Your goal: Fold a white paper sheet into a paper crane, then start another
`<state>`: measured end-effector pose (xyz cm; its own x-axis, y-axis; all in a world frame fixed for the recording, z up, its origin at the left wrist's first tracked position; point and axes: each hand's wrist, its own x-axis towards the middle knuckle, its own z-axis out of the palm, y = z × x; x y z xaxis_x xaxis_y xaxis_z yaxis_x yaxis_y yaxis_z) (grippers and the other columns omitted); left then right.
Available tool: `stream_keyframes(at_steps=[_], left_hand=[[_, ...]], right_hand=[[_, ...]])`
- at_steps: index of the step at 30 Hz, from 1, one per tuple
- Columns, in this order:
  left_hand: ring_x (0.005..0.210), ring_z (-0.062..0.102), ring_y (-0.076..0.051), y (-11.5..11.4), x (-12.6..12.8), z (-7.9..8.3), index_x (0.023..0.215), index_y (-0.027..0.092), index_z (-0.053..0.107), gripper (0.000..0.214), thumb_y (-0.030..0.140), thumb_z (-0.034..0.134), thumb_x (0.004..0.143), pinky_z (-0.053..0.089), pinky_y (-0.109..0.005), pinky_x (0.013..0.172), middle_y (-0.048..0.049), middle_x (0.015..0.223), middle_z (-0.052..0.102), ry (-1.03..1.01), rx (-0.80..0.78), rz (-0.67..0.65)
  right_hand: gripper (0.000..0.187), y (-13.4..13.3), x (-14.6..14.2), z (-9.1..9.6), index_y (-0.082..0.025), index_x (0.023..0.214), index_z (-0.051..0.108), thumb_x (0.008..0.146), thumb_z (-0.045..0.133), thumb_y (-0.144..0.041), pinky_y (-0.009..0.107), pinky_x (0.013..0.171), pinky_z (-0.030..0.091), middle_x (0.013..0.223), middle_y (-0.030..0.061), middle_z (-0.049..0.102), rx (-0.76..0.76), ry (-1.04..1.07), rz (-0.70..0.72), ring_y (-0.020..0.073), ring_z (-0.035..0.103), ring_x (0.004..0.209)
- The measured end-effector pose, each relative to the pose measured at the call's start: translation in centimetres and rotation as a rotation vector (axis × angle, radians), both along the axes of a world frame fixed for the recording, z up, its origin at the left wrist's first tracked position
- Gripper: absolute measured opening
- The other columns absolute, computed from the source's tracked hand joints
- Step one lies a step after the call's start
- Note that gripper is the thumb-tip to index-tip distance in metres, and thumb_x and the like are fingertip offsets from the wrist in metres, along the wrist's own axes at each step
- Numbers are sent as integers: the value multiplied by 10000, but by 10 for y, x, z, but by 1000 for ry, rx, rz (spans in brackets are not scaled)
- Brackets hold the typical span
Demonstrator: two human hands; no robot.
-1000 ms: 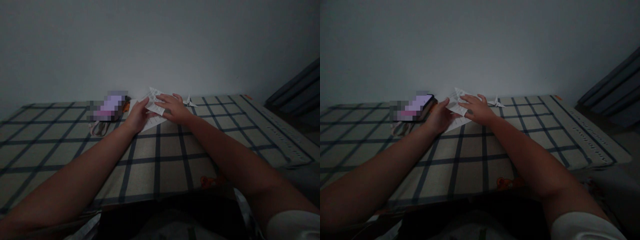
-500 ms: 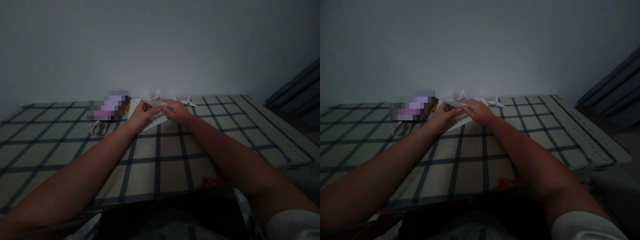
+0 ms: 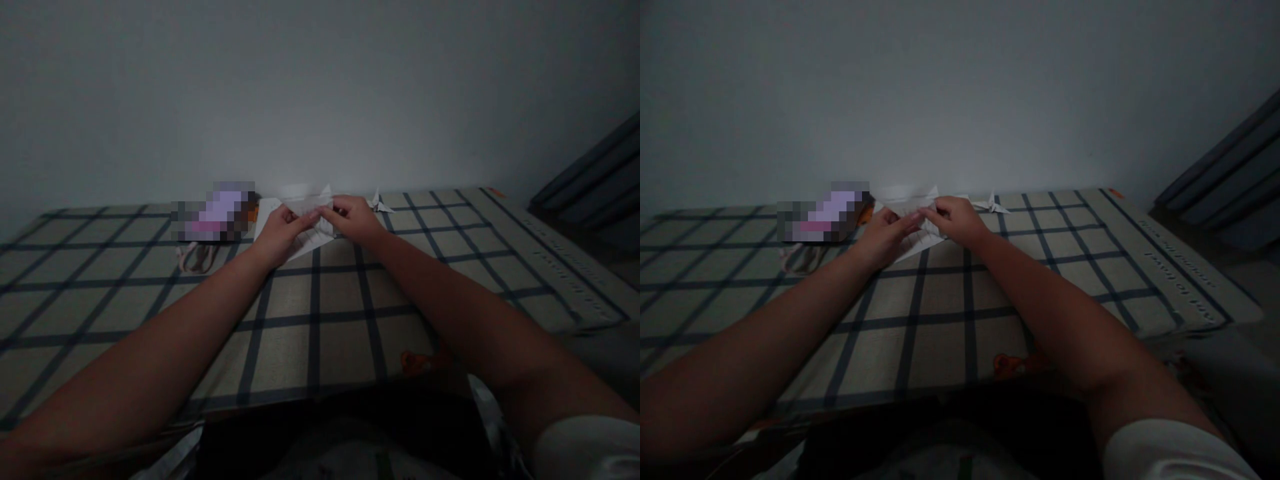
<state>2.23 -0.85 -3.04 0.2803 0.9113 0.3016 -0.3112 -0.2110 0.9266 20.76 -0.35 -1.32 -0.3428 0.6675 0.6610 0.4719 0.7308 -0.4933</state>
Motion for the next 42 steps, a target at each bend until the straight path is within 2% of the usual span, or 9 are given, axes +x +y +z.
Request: stream_keyframes(at_steps=[4,8,13,17,22,27,33,37,42], left_hand=[[1139,684,-247,-1,1,1,1047,209,705,425,355,891,693,490,-461,1085,-76,1172,744,-19,-20,-45],[1161,678,-284,-4,2,2,1015,174,735,385,354,877,705,458,-494,1118,-108,1127,753,-7,-35,-150],[1194,665,-299,-5,3,2,1013,183,766,362,335,874,703,432,-490,1152,-109,1165,752,16,19,-129],[1303,599,-262,-4,3,1,1121,226,725,480,314,884,676,378,-457,1196,-79,1249,721,-31,-1,-106],[1360,554,-238,-3,3,0,1389,309,557,801,240,884,662,374,-450,1195,-56,1324,686,-26,-35,-98],[1282,613,-247,-1,4,1,1341,238,604,701,252,873,694,413,-415,1167,-92,1303,700,-83,6,-90],[1138,691,-259,-4,3,2,1221,224,677,541,250,858,712,503,-409,1066,-85,1179,751,-87,-25,-114],[1027,725,-250,-3,2,0,1102,191,718,401,264,850,730,564,-394,954,-82,1128,763,-62,-80,-78],[1080,714,-273,-3,2,3,1098,188,726,397,300,846,737,581,-396,944,-90,1139,764,-106,-84,-26]], right_hand=[[280,2,0,-1,-168,920,727,967,535,-367,381,955,470,1077,113,708,184,-16,103,213,632,1052],[319,-2,-2,-2,-168,1145,728,977,480,-279,372,969,490,1125,100,742,65,-66,175,200,665,1074],[346,-12,-6,2,-169,1200,690,971,440,-241,371,1022,466,1212,95,722,-51,-87,238,194,648,1135],[310,-11,-9,3,-166,1122,674,990,430,-304,368,963,478,1104,91,723,-87,-58,223,203,637,1047],[383,-2,-10,-3,-168,973,659,1003,441,-481,325,852,473,935,61,680,-108,68,193,189,603,906],[450,0,-7,-3,-157,817,655,957,514,-560,287,718,426,749,15,590,-171,70,107,154,527,745],[319,3,-3,-1,-172,912,695,871,681,-487,313,779,449,909,48,598,-17,136,15,165,543,826],[283,5,-4,-3,-176,882,667,851,711,-454,312,773,459,905,40,585,-26,167,-30,151,518,792],[420,6,-7,-6,-188,1182,607,854,705,-433,287,733,464,931,32,607,-120,233,-43,142,538,777]])
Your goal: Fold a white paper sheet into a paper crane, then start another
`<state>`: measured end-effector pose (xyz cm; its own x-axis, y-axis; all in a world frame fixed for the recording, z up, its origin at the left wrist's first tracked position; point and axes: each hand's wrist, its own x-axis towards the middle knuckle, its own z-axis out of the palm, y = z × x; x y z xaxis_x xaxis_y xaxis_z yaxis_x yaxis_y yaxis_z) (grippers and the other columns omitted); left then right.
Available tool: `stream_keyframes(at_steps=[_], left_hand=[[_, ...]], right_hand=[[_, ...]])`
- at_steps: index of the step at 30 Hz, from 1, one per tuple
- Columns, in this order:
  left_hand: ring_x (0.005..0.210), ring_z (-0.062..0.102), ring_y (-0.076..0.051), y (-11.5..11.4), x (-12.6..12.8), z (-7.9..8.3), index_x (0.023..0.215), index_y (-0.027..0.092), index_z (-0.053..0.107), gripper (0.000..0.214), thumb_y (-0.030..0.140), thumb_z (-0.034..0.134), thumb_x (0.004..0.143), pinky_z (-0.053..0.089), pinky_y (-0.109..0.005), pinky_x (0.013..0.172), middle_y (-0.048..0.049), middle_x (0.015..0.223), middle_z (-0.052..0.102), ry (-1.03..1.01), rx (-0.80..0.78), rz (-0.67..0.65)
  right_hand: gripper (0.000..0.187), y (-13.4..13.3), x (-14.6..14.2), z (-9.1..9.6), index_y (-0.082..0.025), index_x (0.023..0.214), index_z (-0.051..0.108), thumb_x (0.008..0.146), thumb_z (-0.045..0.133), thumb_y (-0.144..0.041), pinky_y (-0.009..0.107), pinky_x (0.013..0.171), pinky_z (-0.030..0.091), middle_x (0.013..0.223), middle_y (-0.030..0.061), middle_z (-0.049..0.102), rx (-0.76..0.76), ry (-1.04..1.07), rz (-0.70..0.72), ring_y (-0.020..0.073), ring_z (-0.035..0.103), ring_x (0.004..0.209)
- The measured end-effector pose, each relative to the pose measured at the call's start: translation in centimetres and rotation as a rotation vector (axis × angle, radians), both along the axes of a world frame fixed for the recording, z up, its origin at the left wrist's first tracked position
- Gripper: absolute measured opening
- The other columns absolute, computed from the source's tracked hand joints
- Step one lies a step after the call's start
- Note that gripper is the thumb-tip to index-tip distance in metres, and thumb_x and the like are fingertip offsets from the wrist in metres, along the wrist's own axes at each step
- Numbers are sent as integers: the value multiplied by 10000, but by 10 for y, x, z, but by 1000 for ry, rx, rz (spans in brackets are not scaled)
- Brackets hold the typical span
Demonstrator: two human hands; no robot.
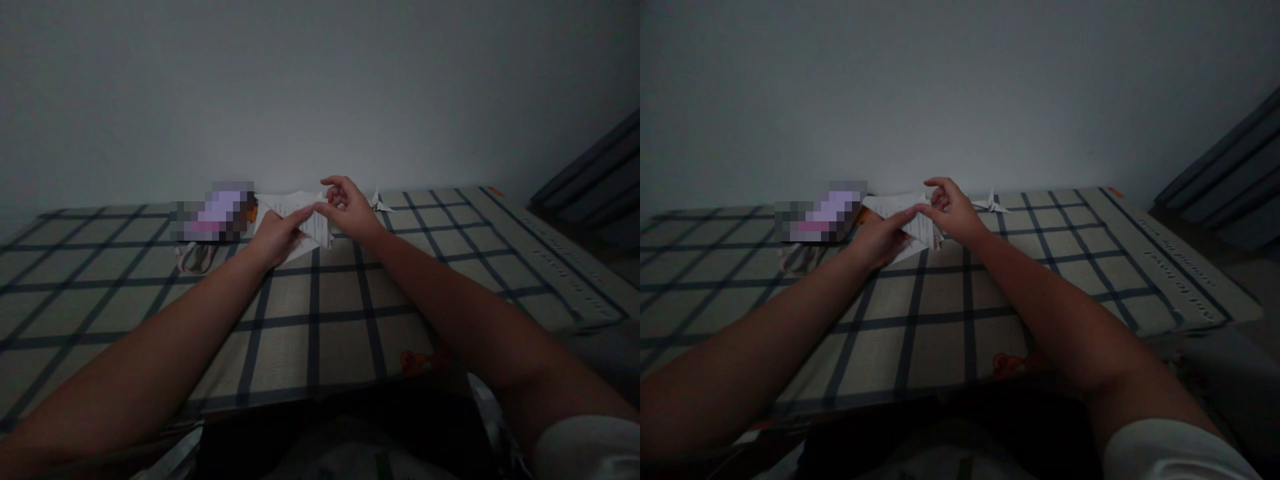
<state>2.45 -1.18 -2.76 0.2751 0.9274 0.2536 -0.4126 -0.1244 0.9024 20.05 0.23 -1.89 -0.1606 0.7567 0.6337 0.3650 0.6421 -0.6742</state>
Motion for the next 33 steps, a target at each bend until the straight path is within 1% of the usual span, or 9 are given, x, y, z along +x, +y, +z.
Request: stream_keyframes(at_steps=[1,3,6,8,11,14,17,24,33], left_hand=[[1075,715,-274,0,0,1,1090,189,729,389,300,847,736,591,-389,925,-87,1132,766,-8,-7,-3],[1030,726,-270,-1,0,2,1048,184,737,352,303,846,735,611,-371,864,-82,1099,772,-6,-29,-9],[958,739,-267,-1,-1,1,1021,177,741,345,321,853,729,626,-351,768,-86,1070,778,36,-52,-12],[947,742,-274,-1,-1,0,1019,172,745,368,327,870,709,627,-345,739,-96,1076,779,71,-50,0],[971,743,-299,1,-2,-2,987,156,750,380,334,890,681,629,-371,775,-119,1073,779,105,-46,37],[995,744,-317,2,-3,-3,978,143,751,375,340,885,688,624,-414,839,-138,1068,778,109,-44,49],[1007,745,-317,3,-3,-3,1018,152,751,384,325,876,699,623,-425,863,-134,1094,775,82,-43,43],[1019,743,-312,0,-1,0,1028,149,755,378,279,868,691,641,-397,839,-124,1096,779,50,-74,30],[1034,736,-328,0,-2,0,1015,149,749,369,293,866,696,631,-433,865,-128,1071,781,63,-79,55]], right_hand=[[407,0,0,0,-188,1168,615,859,695,-440,285,728,463,921,32,615,-13,-6,6,143,545,777],[319,-2,0,2,-178,1000,657,873,664,-471,289,728,456,868,30,622,-21,-29,14,147,551,774],[366,-5,1,5,-176,761,620,878,634,-523,295,721,436,758,12,589,-5,-24,7,143,523,732],[410,-7,1,8,-184,709,583,869,630,-559,292,698,416,701,-5,545,-12,-6,-21,136,487,697],[464,-9,1,10,-197,661,526,848,632,-608,286,663,390,653,-21,491,-49,-2,-54,129,446,665],[477,-10,0,10,-199,654,519,829,651,-622,283,652,385,645,-24,483,-73,8,-42,127,431,658],[448,-10,0,9,-188,712,576,843,640,-612,287,669,397,683,-14,516,-75,28,-20,133,456,687],[407,-8,2,8,-175,753,641,852,647,-570,296,703,430,718,7,598,-61,54,-11,143,515,706],[429,-8,3,6,-176,788,684,883,616,-589,299,709,439,768,30,660,-48,23,-33,160,557,751]])
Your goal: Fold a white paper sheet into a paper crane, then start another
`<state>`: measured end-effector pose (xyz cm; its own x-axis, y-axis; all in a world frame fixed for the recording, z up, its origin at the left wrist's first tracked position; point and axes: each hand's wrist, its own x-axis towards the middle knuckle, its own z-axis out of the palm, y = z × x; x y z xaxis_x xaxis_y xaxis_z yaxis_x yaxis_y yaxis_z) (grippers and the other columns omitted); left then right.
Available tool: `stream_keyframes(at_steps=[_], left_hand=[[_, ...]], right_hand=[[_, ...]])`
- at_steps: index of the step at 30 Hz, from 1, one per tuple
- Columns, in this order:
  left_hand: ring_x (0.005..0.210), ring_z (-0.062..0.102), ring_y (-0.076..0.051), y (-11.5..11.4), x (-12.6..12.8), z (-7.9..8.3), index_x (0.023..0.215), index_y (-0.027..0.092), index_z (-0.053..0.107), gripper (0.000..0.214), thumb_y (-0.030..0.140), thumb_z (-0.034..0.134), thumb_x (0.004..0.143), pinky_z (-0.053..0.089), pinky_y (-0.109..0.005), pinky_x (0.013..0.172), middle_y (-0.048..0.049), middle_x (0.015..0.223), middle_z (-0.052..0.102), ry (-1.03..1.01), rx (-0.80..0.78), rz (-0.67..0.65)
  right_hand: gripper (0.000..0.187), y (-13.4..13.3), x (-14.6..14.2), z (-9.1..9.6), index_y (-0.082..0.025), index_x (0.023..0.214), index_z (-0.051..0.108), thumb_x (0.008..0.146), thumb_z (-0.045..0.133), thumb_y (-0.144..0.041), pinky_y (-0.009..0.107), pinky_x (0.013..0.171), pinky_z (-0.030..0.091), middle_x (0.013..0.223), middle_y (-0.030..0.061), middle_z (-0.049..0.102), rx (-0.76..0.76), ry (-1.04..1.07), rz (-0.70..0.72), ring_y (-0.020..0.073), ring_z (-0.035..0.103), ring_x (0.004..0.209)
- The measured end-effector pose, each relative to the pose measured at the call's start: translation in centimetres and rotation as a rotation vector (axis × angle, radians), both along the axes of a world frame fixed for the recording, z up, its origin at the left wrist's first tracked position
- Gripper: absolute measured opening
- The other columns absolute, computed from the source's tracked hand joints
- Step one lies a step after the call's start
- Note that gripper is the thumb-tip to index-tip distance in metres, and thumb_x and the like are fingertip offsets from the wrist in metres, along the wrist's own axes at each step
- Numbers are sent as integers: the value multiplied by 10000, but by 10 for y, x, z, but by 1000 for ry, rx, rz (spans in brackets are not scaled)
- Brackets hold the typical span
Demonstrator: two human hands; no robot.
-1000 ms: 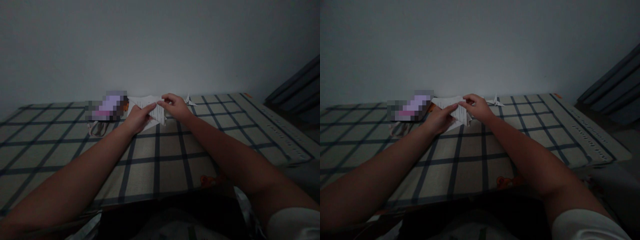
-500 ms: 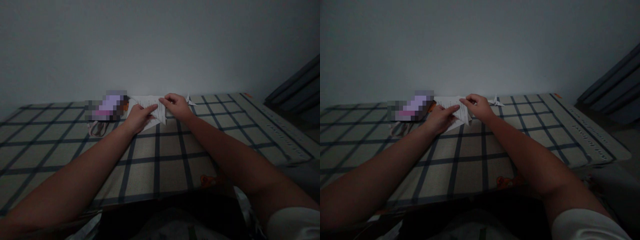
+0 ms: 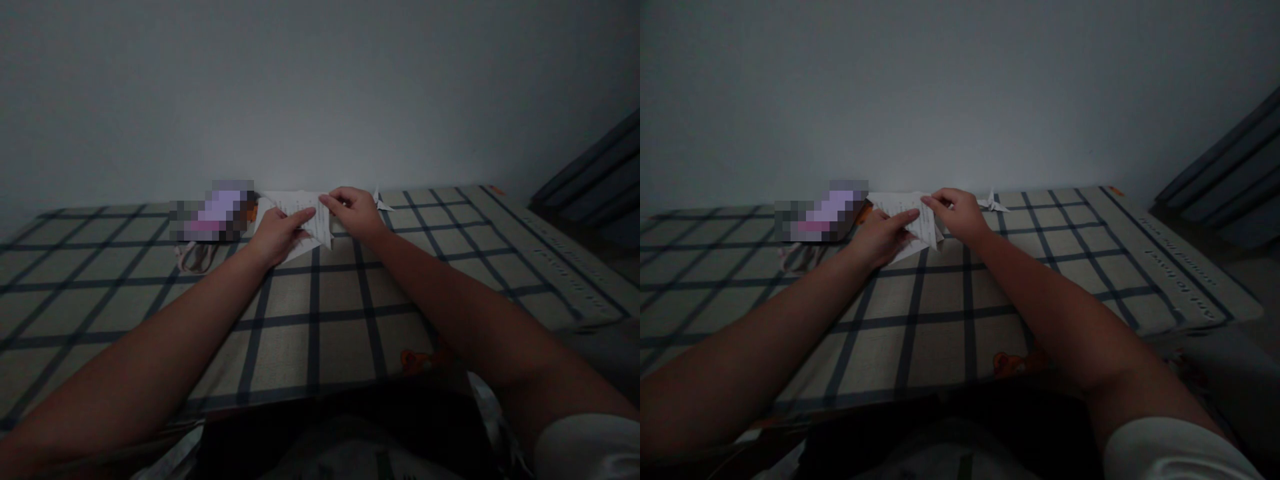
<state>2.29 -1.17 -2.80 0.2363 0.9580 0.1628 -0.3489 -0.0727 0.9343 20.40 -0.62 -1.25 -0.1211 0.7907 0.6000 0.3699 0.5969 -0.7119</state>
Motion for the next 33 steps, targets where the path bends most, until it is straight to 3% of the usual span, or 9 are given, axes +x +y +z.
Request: stream_keyframes(at_steps=[11,18,27,33], left_hand=[[982,750,-303,0,2,1,1009,126,743,389,258,882,669,632,-402,854,-131,1050,782,-35,-18,-24],[907,754,-268,-2,2,2,999,133,739,374,254,878,673,627,-328,744,-116,1000,784,-36,-22,-12],[588,649,-109,2,0,6,678,105,668,317,306,910,639,606,-237,644,-30,651,665,-3,-58,41],[571,625,-90,4,0,5,691,118,684,328,345,912,626,577,-201,599,-23,652,664,17,-50,72]], right_hand=[[500,-1,-2,0,-171,737,652,888,578,-642,286,662,414,702,18,618,25,9,-8,147,540,698],[460,1,-2,-2,-180,754,660,880,602,-619,291,674,412,725,18,628,25,31,-4,150,540,717],[492,8,0,-1,-200,726,592,817,641,-681,276,618,423,631,-23,534,-91,276,-7,117,498,614],[461,9,0,0,-196,738,606,813,667,-646,268,602,431,627,-24,541,-134,321,-18,110,506,600]])
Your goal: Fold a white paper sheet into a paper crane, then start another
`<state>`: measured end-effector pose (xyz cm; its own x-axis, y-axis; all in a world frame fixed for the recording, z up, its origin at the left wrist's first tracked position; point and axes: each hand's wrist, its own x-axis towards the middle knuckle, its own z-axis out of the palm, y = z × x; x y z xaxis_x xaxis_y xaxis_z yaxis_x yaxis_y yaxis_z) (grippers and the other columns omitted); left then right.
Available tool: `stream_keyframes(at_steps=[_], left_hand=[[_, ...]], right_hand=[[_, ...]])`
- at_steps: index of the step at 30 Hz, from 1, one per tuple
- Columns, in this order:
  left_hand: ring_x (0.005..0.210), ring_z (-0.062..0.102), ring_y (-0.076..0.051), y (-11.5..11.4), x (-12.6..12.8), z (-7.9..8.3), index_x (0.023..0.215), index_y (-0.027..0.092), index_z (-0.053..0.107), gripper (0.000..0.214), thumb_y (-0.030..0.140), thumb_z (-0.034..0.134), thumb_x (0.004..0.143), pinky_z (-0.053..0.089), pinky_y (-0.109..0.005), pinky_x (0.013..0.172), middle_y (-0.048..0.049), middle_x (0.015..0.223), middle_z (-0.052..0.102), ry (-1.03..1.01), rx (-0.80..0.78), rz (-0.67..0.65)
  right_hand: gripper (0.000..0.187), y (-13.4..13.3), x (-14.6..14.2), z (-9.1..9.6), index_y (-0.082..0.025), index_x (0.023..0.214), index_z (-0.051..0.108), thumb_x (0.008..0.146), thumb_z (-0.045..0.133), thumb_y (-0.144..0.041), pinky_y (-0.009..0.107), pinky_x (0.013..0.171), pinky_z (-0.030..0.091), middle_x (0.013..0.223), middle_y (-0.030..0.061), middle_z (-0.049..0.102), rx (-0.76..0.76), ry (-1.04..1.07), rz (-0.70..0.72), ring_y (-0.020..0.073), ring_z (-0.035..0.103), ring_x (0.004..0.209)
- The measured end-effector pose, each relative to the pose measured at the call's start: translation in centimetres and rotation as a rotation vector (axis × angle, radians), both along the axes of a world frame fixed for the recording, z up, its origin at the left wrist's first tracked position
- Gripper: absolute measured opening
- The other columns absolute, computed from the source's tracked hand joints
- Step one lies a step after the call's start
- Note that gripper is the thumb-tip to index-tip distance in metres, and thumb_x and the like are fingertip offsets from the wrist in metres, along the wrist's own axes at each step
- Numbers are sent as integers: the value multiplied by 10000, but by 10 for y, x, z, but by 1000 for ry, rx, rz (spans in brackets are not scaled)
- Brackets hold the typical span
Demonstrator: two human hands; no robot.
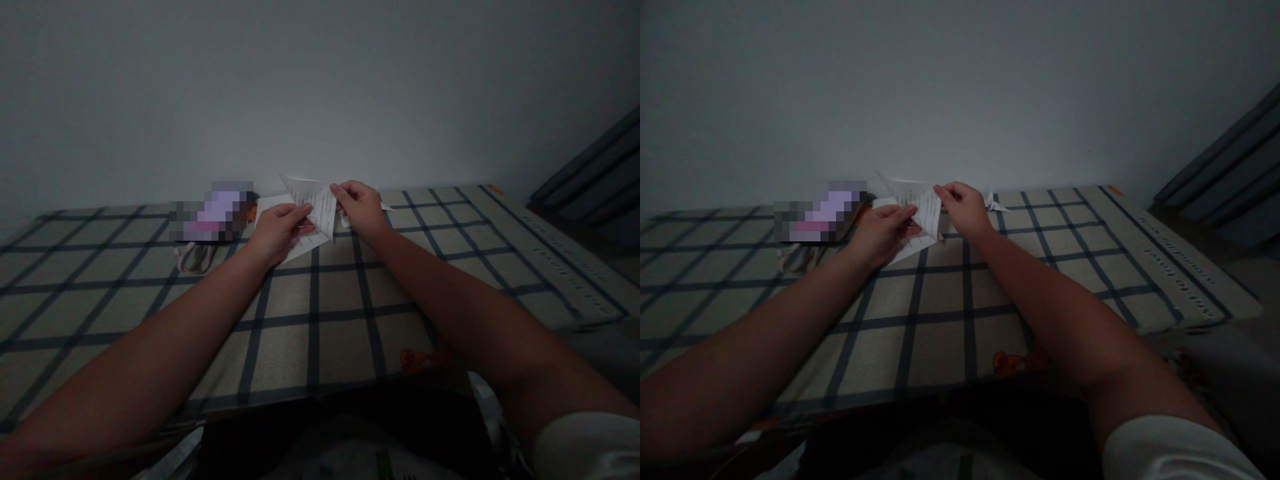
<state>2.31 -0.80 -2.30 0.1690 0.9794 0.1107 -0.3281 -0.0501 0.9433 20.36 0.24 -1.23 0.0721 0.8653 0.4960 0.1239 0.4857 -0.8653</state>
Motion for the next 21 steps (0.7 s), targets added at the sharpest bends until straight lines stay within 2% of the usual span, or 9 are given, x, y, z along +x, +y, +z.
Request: stream_keyframes(at_steps=[7,10,15,21], left_hand=[[604,626,-102,-2,-1,2,728,123,684,359,382,910,624,588,-228,624,-15,674,655,-24,8,-12],[679,640,-106,-3,-2,3,775,136,696,346,356,914,621,588,-225,650,-17,768,680,-56,23,-3],[660,620,-93,-2,-3,4,687,140,657,347,358,920,630,554,-186,611,-5,732,660,-91,42,48],[716,652,-106,1,-3,1,764,149,702,278,370,865,721,548,-175,605,-31,822,710,-134,29,58]], right_hand=[[465,1,4,2,-200,733,587,837,640,-650,268,604,425,613,-32,513,26,-69,-32,116,507,611],[446,2,4,1,-201,745,586,850,633,-632,272,614,421,635,-28,534,43,-88,-9,116,505,617],[410,-1,5,1,-197,726,579,865,643,-578,282,642,420,639,-25,548,62,-143,7,116,502,624],[377,-3,3,3,-192,730,595,874,647,-537,280,639,412,642,-24,551,61,-149,10,114,496,623]])
